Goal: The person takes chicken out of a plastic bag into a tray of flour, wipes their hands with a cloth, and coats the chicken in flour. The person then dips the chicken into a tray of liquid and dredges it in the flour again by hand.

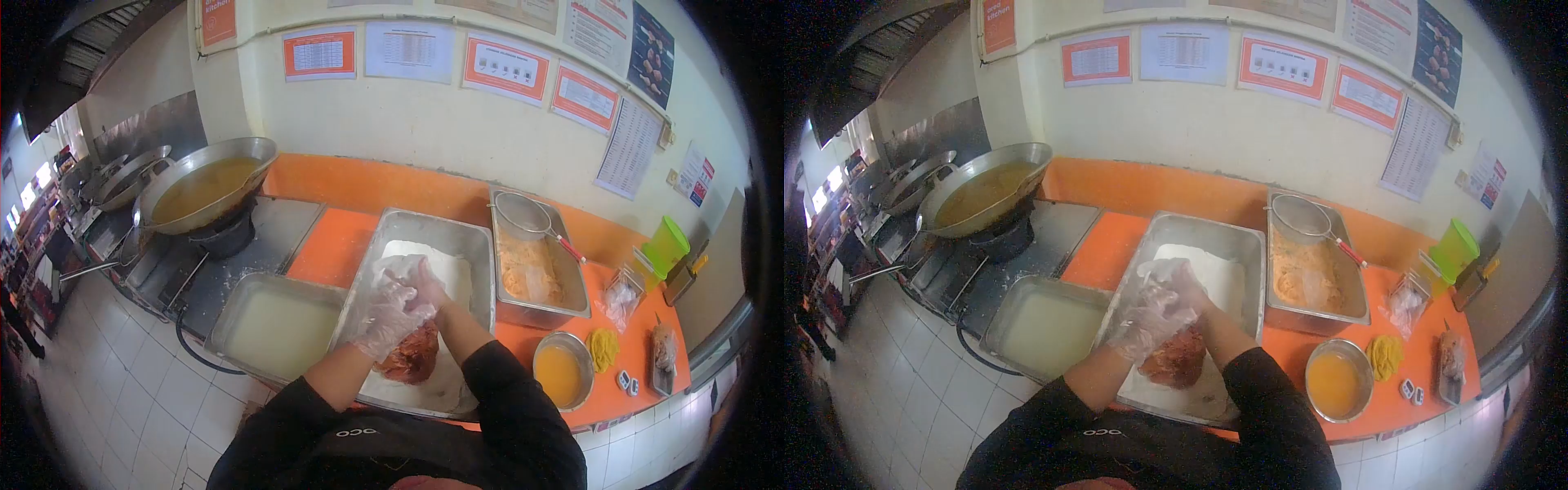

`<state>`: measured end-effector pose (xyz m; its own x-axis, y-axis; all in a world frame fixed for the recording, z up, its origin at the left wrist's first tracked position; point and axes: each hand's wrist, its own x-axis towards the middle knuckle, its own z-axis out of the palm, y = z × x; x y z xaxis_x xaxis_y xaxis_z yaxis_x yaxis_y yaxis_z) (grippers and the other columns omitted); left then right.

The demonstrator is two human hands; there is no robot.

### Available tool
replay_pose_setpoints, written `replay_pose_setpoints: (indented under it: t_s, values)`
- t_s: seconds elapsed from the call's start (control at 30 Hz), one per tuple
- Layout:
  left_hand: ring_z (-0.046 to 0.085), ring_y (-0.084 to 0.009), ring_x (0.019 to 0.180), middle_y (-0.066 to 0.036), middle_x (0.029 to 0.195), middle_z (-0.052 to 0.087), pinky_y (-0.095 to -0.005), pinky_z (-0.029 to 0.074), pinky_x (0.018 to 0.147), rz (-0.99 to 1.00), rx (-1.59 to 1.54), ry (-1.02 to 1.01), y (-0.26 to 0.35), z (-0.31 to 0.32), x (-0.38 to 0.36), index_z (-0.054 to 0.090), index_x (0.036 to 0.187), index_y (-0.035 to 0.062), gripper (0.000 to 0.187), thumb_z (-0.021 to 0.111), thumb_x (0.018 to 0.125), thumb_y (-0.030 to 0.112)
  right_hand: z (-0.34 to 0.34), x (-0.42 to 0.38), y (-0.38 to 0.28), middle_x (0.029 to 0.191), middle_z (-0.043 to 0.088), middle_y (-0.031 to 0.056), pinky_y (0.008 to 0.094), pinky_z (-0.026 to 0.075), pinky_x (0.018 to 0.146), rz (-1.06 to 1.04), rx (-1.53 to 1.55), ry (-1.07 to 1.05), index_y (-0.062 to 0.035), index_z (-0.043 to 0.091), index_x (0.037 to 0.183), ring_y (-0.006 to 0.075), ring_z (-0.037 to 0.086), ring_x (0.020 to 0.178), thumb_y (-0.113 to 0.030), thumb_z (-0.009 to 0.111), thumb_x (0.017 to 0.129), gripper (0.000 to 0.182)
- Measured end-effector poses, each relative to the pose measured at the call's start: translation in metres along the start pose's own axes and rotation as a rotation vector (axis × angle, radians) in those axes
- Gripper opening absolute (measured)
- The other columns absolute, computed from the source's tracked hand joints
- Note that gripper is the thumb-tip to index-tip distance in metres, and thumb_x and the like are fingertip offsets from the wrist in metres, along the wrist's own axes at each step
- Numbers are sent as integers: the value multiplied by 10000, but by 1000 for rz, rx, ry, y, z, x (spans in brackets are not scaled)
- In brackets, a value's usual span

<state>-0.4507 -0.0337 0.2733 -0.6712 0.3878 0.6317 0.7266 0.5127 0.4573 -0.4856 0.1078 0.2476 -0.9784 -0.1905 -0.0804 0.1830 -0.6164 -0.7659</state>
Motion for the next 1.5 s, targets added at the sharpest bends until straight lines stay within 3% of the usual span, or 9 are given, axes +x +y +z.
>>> replay_pose_setpoints:
  t_s: [0.17, 0.63, 0.8, 0.93, 1.1, 1.23, 1.3, 1.37, 1.5]
  values:
    - [538, -244, 882, -118, 939, 564, -365, 439, 758, 12, -526, -517, -46, 22, 14, 602, 803, 61, 117, 592, 747, 163, -15, 12, 20, 1303, 368, 142, 438, 357, 942, -131, -136, -34, -58, 234, 1323, 332, 424, 1136, -607, 258, 837, 733]
    - [555, -211, 855, -128, 899, 574, -339, 446, 733, -174, -260, -42, -4, 19, -1, 579, 916, 32, 213, 610, 739, 147, 33, -22, -11, 1382, 261, 105, 505, 286, 965, -7, 249, -133, -211, 202, 1344, 378, 312, 1214, -717, 136, 764, 773]
    - [546, -209, 877, -102, 903, 574, -363, 432, 766, -429, -1096, -185, -29, 53, -2, 581, 895, 43, 186, 601, 745, 152, 16, -9, 9, 1329, 327, 109, 481, 392, 890, -87, 283, -214, -166, 251, 1314, 361, 425, 1118, -558, 233, 865, 597]
    - [558, -174, 747, -101, 794, 555, -307, 456, 649, 163, -563, -463, -31, 4, 17, 584, 828, 60, 94, 600, 735, 67, 7, 3, 8, 1222, 414, 105, 478, 415, 868, -188, 133, -350, -147, 256, 1314, 336, 468, 1060, -462, 321, 896, 527]
    - [561, -241, 806, -106, 807, 569, -364, 439, 718, 330, -313, -204, -30, 48, -8, 580, 795, 91, 77, 586, 732, 133, 1, -7, 10, 1271, 337, 95, 480, 382, 889, -296, 51, 74, -115, 189, 1336, 310, 326, 1187, -435, 358, 894, 571]
    - [541, -261, 806, -112, 800, 564, -357, 434, 704, 253, -133, -565, -20, 42, -7, 586, 785, 82, 96, 559, 745, 164, -46, 11, 14, 1383, 190, 115, 500, 317, 949, -113, 239, 297, -60, 133, 1343, 300, 196, 1262, -442, 423, 863, 678]
    - [511, -279, 851, -150, 853, 546, -347, 428, 706, 247, 289, -894, 12, 3, 15, 578, 809, 60, 172, 511, 805, 218, -59, -3, 20, 1401, 149, 143, 474, 308, 965, -487, -1220, 559, -38, 120, 1342, 306, 201, 1267, -441, 432, 850, 708]
    - [508, -269, 806, -146, 819, 540, -349, 422, 685, 150, 64, -581, 6, -11, 10, 562, 816, 54, 191, 476, 814, 225, -64, -13, 11, 1406, 125, 175, 442, 301, 977, -504, -1819, 673, -23, 129, 1338, 311, 200, 1273, -426, 430, 843, 706]
    - [488, -270, 735, -148, 767, 516, -376, 402, 661, -71, -38, -110, -48, 21, 8, 528, 770, 41, 181, 446, 814, 196, -84, -6, -17, 1317, 280, 221, 399, 319, 958, -70, -1398, 1018, -31, 210, 1316, 344, 303, 1217, -393, 334, 880, 580]
